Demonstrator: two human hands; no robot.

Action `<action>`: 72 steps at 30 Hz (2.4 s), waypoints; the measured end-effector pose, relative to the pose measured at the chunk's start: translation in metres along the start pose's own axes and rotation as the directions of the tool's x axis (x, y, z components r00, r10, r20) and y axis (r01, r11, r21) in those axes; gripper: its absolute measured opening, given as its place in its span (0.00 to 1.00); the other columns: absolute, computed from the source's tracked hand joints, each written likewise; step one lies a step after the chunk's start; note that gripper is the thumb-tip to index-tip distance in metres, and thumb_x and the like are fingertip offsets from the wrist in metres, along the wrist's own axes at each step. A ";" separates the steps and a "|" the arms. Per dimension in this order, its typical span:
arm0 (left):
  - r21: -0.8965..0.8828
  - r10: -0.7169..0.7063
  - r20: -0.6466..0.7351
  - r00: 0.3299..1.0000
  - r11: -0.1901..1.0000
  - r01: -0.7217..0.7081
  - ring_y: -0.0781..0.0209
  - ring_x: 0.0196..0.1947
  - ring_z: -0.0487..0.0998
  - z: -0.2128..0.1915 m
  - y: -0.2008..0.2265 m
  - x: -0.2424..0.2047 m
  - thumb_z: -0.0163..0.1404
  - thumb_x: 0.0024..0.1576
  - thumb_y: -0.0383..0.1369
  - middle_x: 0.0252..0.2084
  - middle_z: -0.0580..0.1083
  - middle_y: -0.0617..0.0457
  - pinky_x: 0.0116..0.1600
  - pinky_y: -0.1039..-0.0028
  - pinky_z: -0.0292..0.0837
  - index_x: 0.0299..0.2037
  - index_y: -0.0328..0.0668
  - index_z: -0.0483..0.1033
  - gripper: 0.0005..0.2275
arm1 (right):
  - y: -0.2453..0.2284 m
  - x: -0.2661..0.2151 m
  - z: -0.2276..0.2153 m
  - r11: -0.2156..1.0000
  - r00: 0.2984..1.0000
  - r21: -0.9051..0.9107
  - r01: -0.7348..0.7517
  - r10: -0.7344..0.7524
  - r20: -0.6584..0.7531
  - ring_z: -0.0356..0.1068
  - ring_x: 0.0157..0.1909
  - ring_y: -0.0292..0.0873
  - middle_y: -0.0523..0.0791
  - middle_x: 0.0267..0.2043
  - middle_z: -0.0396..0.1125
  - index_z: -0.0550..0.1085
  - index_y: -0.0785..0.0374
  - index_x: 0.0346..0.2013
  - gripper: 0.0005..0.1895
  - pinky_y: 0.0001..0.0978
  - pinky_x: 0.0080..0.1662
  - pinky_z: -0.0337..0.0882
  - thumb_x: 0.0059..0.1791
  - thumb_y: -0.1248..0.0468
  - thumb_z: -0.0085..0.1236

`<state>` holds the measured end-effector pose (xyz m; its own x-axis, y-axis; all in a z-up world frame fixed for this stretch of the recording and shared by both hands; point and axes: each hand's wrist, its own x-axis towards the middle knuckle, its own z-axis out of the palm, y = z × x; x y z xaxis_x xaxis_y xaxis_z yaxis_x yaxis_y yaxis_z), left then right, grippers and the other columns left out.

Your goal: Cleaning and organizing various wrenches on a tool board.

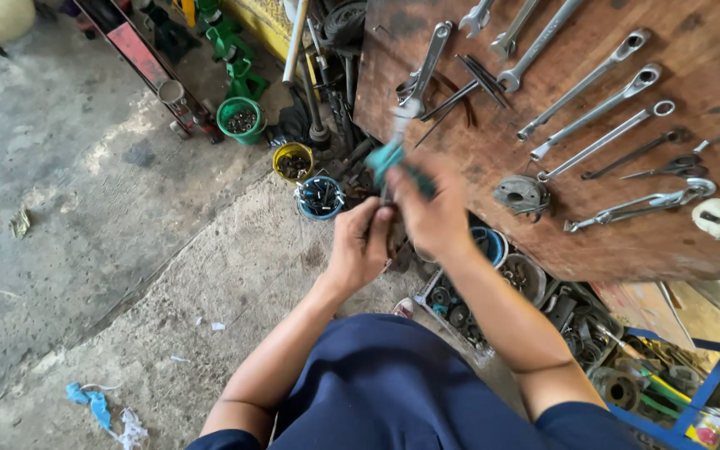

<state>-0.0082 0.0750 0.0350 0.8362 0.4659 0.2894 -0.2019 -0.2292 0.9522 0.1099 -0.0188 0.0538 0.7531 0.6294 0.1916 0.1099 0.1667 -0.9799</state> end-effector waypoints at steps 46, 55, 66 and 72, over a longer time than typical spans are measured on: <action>0.036 0.001 0.349 0.937 0.999 -0.014 0.57 0.17 0.68 0.103 0.004 0.002 0.49 0.65 0.27 0.20 0.69 0.45 0.25 0.67 0.61 0.33 0.30 0.71 0.09 | 0.003 -0.031 -0.179 0.947 0.836 0.318 0.056 0.130 -0.534 0.57 0.24 0.32 0.37 0.25 0.62 0.79 0.65 0.41 0.07 0.28 0.28 0.58 0.55 0.63 0.60; 0.042 0.011 0.541 0.841 0.998 -0.040 0.64 0.19 0.68 0.121 0.029 0.036 0.48 0.66 0.30 0.21 0.70 0.49 0.26 0.71 0.61 0.32 0.29 0.73 0.12 | -0.024 -0.082 -0.189 0.607 0.891 -0.784 0.126 -0.417 -0.181 0.72 0.39 0.44 0.48 0.42 0.69 0.78 0.65 0.51 0.11 0.34 0.39 0.72 0.54 0.67 0.60; 0.043 -0.118 0.580 0.806 0.993 0.114 0.65 0.17 0.67 0.185 0.069 0.068 0.48 0.69 0.41 0.16 0.68 0.52 0.24 0.69 0.61 0.25 0.30 0.73 0.22 | 0.015 -0.136 -0.202 0.719 0.977 -0.679 0.148 -0.211 -0.011 0.69 0.48 0.57 0.53 0.50 0.65 0.71 0.65 0.51 0.10 0.43 0.50 0.71 0.58 0.64 0.48; 0.015 0.286 0.530 0.798 0.938 -0.346 0.37 0.28 0.75 0.234 0.074 0.087 0.54 0.64 0.36 0.27 0.72 0.39 0.31 0.59 0.65 0.38 0.30 0.74 0.12 | 0.003 -0.132 -0.226 0.818 0.945 -0.531 0.221 -0.315 -0.091 0.69 0.52 0.54 0.54 0.51 0.68 0.68 0.70 0.58 0.21 0.42 0.56 0.67 0.64 0.55 0.35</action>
<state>0.1691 -0.1015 0.1076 0.8801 -0.1463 0.4517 -0.4710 -0.3885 0.7920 0.1574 -0.2730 0.0129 0.7361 0.4730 0.4841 0.6010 -0.1278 -0.7890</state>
